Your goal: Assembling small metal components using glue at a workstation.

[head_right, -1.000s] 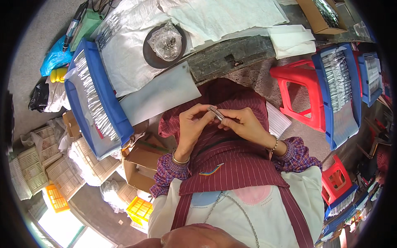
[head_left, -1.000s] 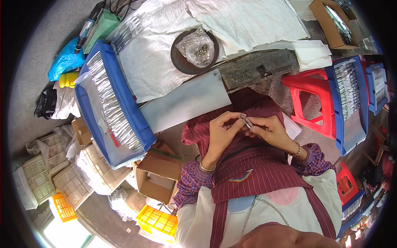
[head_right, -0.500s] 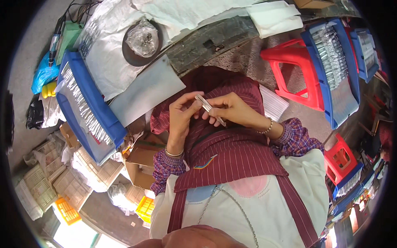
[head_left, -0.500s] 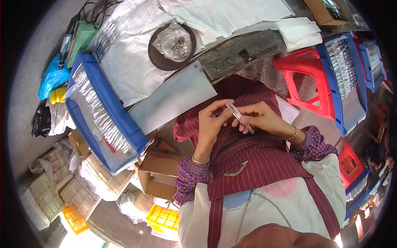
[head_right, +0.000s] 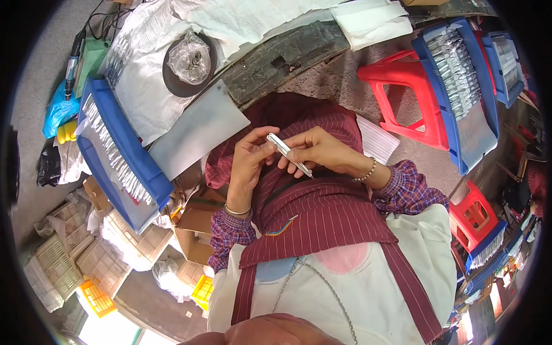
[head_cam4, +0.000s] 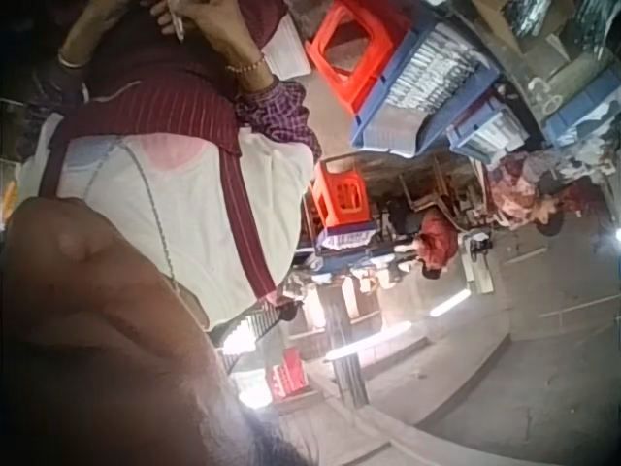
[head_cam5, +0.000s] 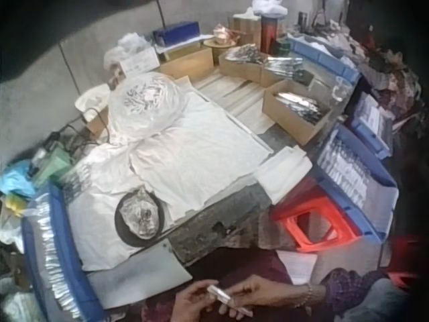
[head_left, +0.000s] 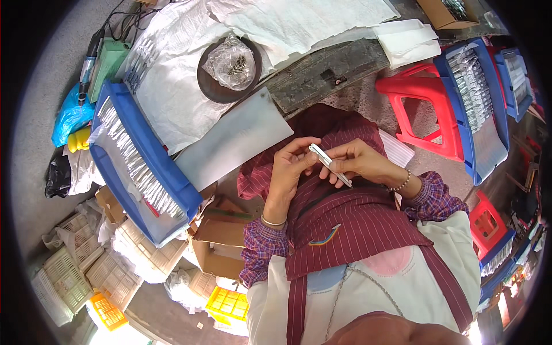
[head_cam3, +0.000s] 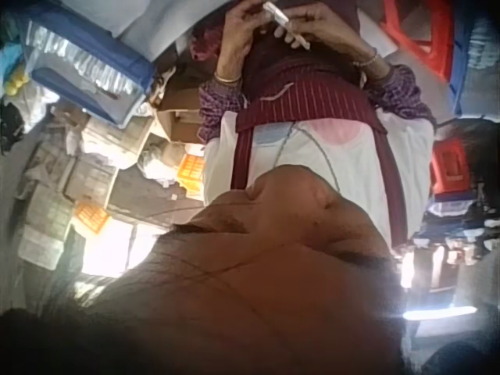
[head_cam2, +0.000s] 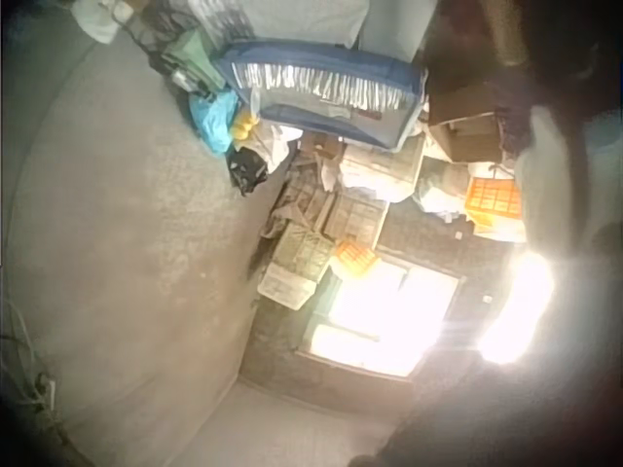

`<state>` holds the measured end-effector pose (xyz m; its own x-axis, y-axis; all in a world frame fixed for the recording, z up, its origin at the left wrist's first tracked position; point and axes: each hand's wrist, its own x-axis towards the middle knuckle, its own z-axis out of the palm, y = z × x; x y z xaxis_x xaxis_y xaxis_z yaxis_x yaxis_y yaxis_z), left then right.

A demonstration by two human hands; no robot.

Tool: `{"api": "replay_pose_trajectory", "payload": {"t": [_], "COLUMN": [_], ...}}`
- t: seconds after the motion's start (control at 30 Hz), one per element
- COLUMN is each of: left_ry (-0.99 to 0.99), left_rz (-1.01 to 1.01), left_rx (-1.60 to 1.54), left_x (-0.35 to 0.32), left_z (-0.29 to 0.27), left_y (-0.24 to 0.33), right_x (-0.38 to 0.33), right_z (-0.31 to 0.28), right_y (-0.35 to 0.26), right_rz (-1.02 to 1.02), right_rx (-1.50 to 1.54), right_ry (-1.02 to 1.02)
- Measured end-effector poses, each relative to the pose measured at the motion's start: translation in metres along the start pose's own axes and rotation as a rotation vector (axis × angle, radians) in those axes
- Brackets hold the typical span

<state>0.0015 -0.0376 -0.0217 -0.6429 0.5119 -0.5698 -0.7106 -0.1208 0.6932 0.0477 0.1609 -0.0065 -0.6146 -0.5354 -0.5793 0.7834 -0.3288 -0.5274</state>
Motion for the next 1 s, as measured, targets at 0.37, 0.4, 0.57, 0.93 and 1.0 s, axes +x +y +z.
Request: {"api": "replay_pose_trajectory", "payload": {"t": [0.37,0.4,0.57,0.93,1.0], "left_ry": [0.061,0.053,0.068,-1.079,-1.010], "left_rz": [0.221,0.249,0.403,0.804,0.831], "left_rx": [0.176,0.201,0.286,-0.124,-0.102], "left_x": [-0.013,-0.014,-0.039,-0.083,-0.089], "left_z": [0.025,0.027,0.046,0.134,0.139], "left_y": [0.016,0.018,0.079,0.210,0.208], "right_x": [-0.013,-0.015,-0.022,-0.027,-0.028], "right_z": [0.014,0.013,0.011,-0.001,-0.001], "right_y": [-0.013,-0.013,-0.020,-0.004,-0.004], "right_rz": [-0.842,-0.841,-0.861,-0.809,-0.830], "right_rx": [-1.162,-1.162,-1.148,-0.978,-0.982], "right_ry": [0.275,0.305,0.357,0.376,0.365]}}
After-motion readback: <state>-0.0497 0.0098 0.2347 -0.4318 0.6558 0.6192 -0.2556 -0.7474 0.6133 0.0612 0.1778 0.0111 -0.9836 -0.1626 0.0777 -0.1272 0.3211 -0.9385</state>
